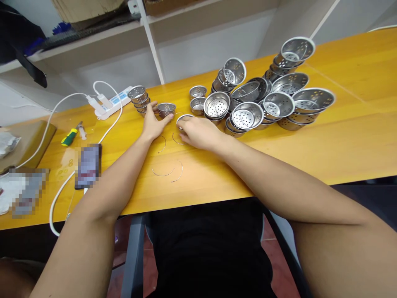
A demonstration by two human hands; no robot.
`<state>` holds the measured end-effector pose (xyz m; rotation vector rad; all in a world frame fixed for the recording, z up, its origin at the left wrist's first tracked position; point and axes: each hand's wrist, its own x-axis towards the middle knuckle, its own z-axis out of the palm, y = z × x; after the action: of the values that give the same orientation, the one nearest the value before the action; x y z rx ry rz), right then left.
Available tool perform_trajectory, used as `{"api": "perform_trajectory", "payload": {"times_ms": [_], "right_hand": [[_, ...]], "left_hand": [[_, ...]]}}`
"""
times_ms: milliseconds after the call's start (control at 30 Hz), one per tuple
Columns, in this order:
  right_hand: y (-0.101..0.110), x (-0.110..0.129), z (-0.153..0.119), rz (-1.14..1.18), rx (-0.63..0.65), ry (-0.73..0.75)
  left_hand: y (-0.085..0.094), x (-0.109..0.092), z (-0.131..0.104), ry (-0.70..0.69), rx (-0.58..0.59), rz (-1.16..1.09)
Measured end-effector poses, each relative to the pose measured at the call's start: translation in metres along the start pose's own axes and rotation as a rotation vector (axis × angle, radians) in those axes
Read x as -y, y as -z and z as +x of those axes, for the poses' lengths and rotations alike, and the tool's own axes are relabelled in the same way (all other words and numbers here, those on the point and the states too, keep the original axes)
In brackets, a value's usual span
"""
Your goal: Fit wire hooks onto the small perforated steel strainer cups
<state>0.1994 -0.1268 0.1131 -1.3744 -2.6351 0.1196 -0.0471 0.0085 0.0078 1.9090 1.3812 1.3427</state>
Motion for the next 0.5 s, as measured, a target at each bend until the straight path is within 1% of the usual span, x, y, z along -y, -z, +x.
{"api": "perform_trajectory", "payload": {"times_ms": [133,300,500], "right_hand": [[0.0031,-0.0003,0.0004,-0.037,0.036,-0.095],[0.0058,-0.0012,-0.001,-0.097,0.078,-0.045],[0.0076,-0.0032,-0.0017,-0.07,0.062,0.014]], "left_hand": [[0.0005,0.0008,-0.0001,-0.011,-0.022,0.058],[0.004,-0.0017,0.0019,-0.014,-0.066,0.121],[0.0038,0.0065,0.0056,0.062,-0.107,0.098]]}}
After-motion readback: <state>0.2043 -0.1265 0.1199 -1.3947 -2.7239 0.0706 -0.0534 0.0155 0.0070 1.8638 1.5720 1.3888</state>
